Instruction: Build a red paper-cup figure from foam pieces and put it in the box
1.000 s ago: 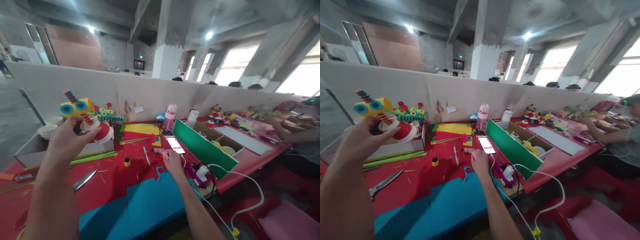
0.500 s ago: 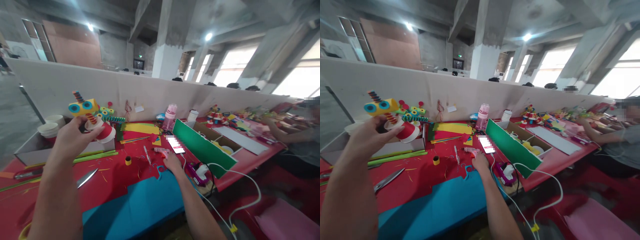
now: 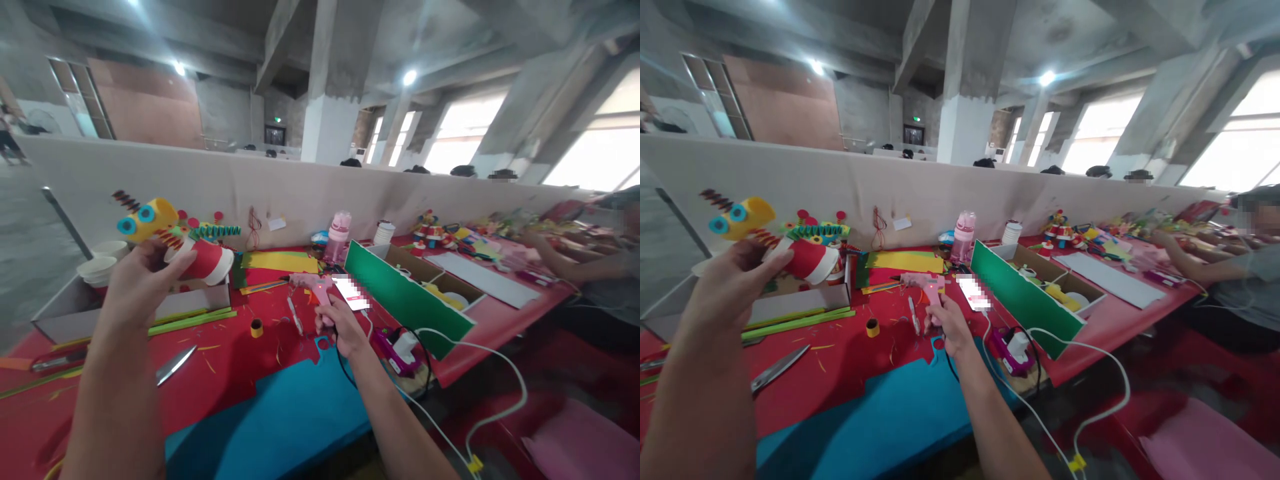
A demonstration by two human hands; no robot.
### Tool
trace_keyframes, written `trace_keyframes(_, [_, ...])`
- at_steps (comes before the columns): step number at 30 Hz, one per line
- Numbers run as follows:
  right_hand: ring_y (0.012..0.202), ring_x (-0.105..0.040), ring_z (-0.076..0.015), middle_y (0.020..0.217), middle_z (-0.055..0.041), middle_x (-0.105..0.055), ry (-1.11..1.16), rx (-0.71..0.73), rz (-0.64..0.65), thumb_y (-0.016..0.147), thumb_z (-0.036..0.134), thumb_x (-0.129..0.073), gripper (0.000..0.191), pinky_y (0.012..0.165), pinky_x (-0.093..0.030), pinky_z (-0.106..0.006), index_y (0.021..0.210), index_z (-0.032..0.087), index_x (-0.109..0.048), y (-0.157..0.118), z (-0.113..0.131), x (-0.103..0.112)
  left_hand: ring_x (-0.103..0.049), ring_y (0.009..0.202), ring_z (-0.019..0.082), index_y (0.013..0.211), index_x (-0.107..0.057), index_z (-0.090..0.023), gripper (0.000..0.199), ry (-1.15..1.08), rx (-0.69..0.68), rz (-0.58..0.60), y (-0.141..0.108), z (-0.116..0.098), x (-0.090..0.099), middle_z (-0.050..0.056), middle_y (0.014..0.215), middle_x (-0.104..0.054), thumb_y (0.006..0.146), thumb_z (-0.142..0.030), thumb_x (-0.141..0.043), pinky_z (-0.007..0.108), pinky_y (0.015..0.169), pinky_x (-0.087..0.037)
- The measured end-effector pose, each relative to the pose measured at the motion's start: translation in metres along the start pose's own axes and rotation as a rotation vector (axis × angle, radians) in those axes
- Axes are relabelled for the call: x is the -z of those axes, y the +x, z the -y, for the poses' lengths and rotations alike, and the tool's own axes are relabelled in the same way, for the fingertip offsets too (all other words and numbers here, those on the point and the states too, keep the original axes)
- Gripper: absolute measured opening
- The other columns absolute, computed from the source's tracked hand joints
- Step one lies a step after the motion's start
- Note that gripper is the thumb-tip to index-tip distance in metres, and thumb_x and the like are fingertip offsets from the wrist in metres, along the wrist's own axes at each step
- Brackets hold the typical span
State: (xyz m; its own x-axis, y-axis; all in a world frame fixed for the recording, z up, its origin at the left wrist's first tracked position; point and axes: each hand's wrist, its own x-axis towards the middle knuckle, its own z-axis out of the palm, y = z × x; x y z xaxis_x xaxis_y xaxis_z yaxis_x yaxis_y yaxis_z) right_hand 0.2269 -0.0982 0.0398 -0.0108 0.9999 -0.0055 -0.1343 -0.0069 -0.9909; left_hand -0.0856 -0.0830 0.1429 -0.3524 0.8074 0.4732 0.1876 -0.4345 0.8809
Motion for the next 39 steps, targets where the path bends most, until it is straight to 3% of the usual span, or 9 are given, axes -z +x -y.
trace_keyframes(3, [0.043, -0.048, -0.0110, 0.057, 0.0053, -0.054, 0.264, 0.039, 0.011, 0.075, 0.046, -0.066, 0.030, 0.040, -0.039, -0.023, 0.080, 0.023, -0.049, -0.010, 0.007, -0.021, -0.063, 0.072, 0.015, 0.087, -0.064, -0.015, 0.049, -0.256, 0.089, -0.022, -0.002, -0.008, -0.004, 0.003, 0.085, -0.071, 0.054, -0.045, -0.084, 0.025, 0.067, -0.053])
trace_keyframes(6, [0.041, -0.047, -0.0098, 0.060, 0.0045, -0.053, 0.340, 0.014, 0.069, 0.076, 0.061, -0.064, 0.041, 0.038, -0.038, -0.023, 0.078, 0.022, -0.050, -0.014, 0.016, -0.038, -0.066, 0.076, 0.016, 0.088, -0.065, -0.015, 0.049, -0.336, 0.103, -0.019, -0.004, -0.012, -0.005, 0.004, 0.087, -0.072, 0.054, -0.043, -0.086, 0.025, 0.070, -0.055])
trace_keyframes(12, [0.045, -0.050, -0.0096, 0.054, 0.0052, -0.054, 0.186, 0.180, 0.107, 0.075, 0.063, -0.067, 0.046, 0.044, -0.041, -0.021, 0.082, 0.020, -0.051, -0.021, 0.037, -0.066, -0.067, 0.085, 0.017, 0.095, -0.067, -0.012, 0.048, -0.389, 0.103, 0.004, -0.006, -0.007, -0.002, 0.004, 0.092, -0.073, 0.059, -0.039, -0.085, 0.022, 0.075, -0.053])
trace_keyframes(16, [0.048, -0.050, -0.0092, 0.052, 0.0029, -0.057, 0.140, 0.264, 0.151, 0.081, 0.063, -0.060, 0.046, 0.049, -0.040, -0.020, 0.086, 0.017, -0.056, -0.026, 0.041, -0.082, -0.066, 0.079, 0.014, 0.093, -0.070, -0.012, 0.043, -0.511, 0.132, 0.013, -0.003, -0.004, -0.001, 0.004, 0.090, -0.074, 0.061, -0.037, -0.085, 0.017, 0.069, -0.052])
trace_keyframes(19, [0.049, -0.049, -0.0095, 0.052, 0.0017, -0.057, 0.118, 0.325, 0.164, 0.084, 0.060, -0.057, 0.044, 0.050, -0.038, -0.021, 0.086, 0.016, -0.059, -0.027, 0.041, -0.092, -0.067, 0.080, 0.015, 0.092, -0.070, -0.012, 0.041, -0.648, 0.160, 0.041, -0.001, -0.005, -0.003, 0.005, 0.093, -0.074, 0.063, -0.038, -0.083, 0.019, 0.070, -0.054])
trace_keyframes(27, [0.048, -0.045, -0.0095, 0.052, 0.0006, -0.054, 0.044, 0.469, 0.096, 0.088, 0.057, -0.053, 0.044, 0.049, -0.037, -0.022, 0.075, 0.016, -0.062, -0.027, 0.050, -0.099, -0.070, 0.066, 0.014, 0.105, -0.067, -0.015, 0.023, -0.846, 0.362, 0.034, -0.002, -0.013, -0.009, 0.004, 0.081, -0.075, 0.087, -0.027, -0.061, 0.021, 0.059, -0.057])
trace_keyframes(31, [0.047, -0.042, -0.0087, 0.050, 0.0026, -0.050, 0.035, 0.481, 0.124, 0.090, 0.056, -0.050, 0.045, 0.048, -0.035, -0.021, 0.083, 0.015, -0.064, -0.026, 0.049, -0.098, -0.068, 0.057, 0.012, 0.107, -0.065, -0.014, 0.022, -0.873, 0.384, 0.031, -0.001, -0.011, -0.008, 0.003, 0.075, -0.075, 0.090, -0.025, -0.056, 0.017, 0.052, -0.055])
trace_keyframes(39, [0.046, -0.043, -0.0083, 0.052, 0.0041, -0.047, 0.014, 0.527, 0.132, 0.092, 0.054, -0.048, 0.043, 0.049, -0.035, -0.020, 0.086, 0.014, -0.064, -0.024, 0.046, -0.101, -0.069, 0.060, 0.011, 0.107, -0.064, -0.011, 0.023, -0.876, 0.418, -0.005, 0.001, -0.008, -0.008, 0.004, 0.074, -0.075, 0.094, -0.022, -0.049, 0.014, 0.051, -0.055])
